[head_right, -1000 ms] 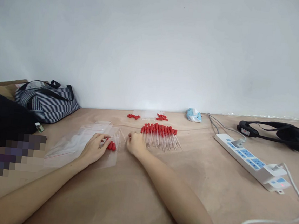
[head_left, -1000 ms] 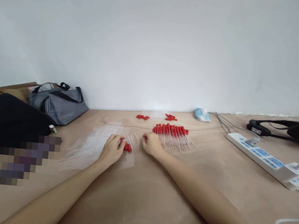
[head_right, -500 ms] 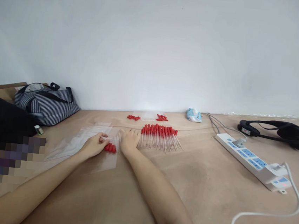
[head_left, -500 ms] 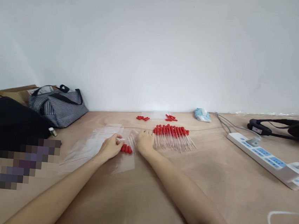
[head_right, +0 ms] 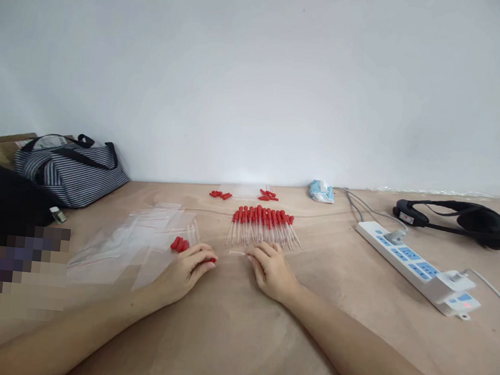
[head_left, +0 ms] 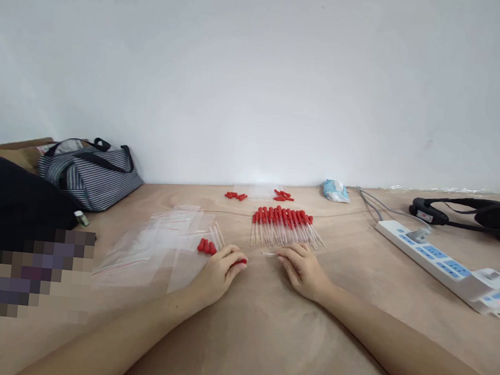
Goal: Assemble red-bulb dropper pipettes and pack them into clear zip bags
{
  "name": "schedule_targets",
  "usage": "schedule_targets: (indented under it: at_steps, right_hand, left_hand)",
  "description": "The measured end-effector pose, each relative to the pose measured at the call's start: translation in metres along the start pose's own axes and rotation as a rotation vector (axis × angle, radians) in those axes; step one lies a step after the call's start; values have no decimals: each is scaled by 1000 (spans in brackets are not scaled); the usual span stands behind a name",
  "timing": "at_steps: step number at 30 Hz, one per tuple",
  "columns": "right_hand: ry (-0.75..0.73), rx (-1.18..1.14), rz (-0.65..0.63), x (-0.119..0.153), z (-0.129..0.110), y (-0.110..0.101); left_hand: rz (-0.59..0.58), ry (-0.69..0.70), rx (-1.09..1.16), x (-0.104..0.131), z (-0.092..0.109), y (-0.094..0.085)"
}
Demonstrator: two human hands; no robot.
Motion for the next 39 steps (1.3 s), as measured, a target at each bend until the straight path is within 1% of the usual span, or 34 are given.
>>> schedule_targets:
  at_steps: [2,4,9,17,21,25,28,33,39]
  right_hand:
    - [0,4,-1,1,-2,-2]
    - [-11,13,-10,-2,-3,2]
    - [-53,19,-70,-7,-7,12]
    - [-83,-12,-92,-8,-9,13]
    - [-83,-2,-154,-11,-12,13]
    - [-109,63,-222,-12,-16,9]
    - [-139,112,-243,-12,-18,7]
    - [-156,126,-215,-13,-22,9]
    - [-136,72,-194,-14,-26,16]
  left_hand:
    - [-31,-14,33,1,2,5]
    - [-26,-34,36,1,1,7]
    - [-1,-10,19,1,0,7]
    - [11,-28,23,3,1,6]
    - [3,-21,-7,4,1,6]
    - [-36,29,-91,7,5,7]
    - [-43,96,-186,8,8,9]
    - [-50,191,-232,8,10,11]
    - [-62,240,-231,8,10,11]
Point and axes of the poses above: each hand's wrist, its own x-axis away from the middle knuckle, its own y-axis out of the palm, z = x × y, the point moved 3 cm from there along -x, towards the middle knuckle, and after that the axes turned 14 degrees about -y, right-handed, at the moved point
